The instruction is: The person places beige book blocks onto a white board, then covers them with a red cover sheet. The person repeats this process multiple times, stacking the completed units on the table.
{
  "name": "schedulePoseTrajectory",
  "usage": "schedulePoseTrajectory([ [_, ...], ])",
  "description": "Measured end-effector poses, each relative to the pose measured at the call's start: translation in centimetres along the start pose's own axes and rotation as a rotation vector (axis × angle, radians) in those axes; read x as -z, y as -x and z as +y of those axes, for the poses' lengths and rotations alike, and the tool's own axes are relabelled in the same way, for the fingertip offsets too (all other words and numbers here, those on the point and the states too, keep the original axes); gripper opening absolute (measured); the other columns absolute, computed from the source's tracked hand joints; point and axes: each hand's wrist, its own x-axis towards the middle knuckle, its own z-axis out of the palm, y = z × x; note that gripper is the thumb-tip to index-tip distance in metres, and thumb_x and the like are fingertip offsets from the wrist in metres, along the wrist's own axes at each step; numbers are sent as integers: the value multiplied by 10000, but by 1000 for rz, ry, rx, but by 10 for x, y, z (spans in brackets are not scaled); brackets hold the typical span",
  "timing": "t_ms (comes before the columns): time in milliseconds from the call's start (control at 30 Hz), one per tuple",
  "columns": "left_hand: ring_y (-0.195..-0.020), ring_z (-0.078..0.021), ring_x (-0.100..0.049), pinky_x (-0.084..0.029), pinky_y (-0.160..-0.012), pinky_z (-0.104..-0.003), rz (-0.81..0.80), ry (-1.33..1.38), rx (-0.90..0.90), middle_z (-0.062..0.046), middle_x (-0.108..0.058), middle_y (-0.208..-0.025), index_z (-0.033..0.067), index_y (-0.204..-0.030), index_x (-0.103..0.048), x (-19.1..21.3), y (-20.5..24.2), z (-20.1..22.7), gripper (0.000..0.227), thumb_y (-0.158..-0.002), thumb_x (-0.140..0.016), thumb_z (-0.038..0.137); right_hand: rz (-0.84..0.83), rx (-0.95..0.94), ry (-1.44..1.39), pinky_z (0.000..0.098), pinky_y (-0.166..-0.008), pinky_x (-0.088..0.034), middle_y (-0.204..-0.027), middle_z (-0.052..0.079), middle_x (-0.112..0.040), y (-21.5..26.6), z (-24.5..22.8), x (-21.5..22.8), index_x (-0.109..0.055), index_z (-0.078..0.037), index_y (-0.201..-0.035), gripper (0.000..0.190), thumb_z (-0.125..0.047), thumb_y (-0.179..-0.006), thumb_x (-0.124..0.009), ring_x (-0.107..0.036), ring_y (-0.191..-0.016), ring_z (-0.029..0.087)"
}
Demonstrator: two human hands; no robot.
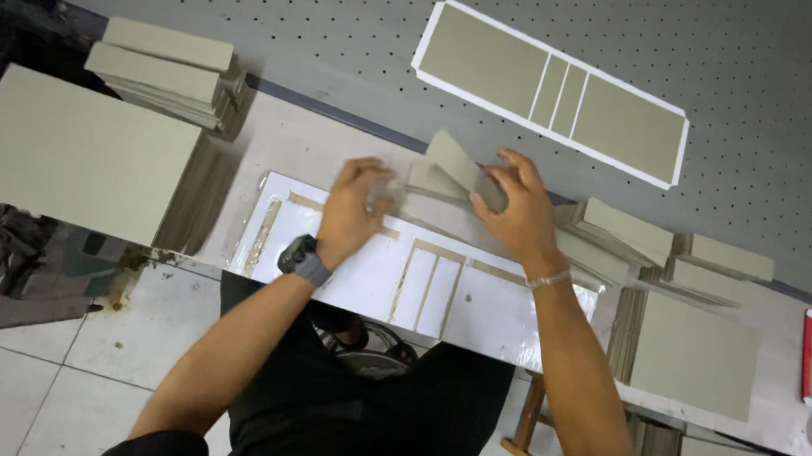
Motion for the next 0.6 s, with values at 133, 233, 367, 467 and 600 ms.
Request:
schedulePoseTrajectory([
  [133, -1119, -346, -777, -635, -939, -440, -179, 416, 75, -106, -709, -1329, 173, -1268, -791, -36, 36, 20, 285, -1014, -780, 300, -23, -411, -590, 509, -1016, -598, -1317, 151, -703, 57, -59, 22, -788, -59, -1209, 394, -394, -1015, -712, -726, -1189, 398],
  [233, -1093, -342, -776, -630, -914, -434, -270, 428, 118, -104, -732, -1325, 145, -1192, -803, -85, 70, -3, 265, -1031, -755, 350, -55, -682, -734, 530, -1033, -583, -1297, 218, -742, 114, -88, -1, -788, -30, -1215, 379, -348, -1044, -674, -713, -1236, 426],
  [367, -977, -371, -765, -617, -840, -399, -328, 276, 107, -137, -728, -1102, 29, -885, -741, -85, 113, 8, 401, -1081, -722, 379, -1, -1105, -925, 453, -965, -606, -1173, 89, -780, 187, -102, -53, -800, -123, -1098, 268, -375, -1006, -815, -779, -1127, 321],
  [467, -970, -407, -745, -623, -822, -430, -387, 101, 94, -173, -740, -1062, 14, -928, -797, -81, 134, -7, 436, -1117, -653, 380, 135, -1275, -947, 416, -846, -502, -1017, 62, -681, 239, -108, -90, -758, -129, -919, 202, -280, -1052, -740, -657, -999, 285],
  [600, -906, -383, -741, -611, -807, -436, -371, -56, 46, -144, -730, -962, 63, -809, -789, -83, 154, -32, 487, -1115, -634, 407, 115, -1437, -994, 403, -925, -510, -1073, 125, -721, 243, -141, -80, -782, -65, -938, 309, -348, -1060, -765, -633, -1054, 287],
])
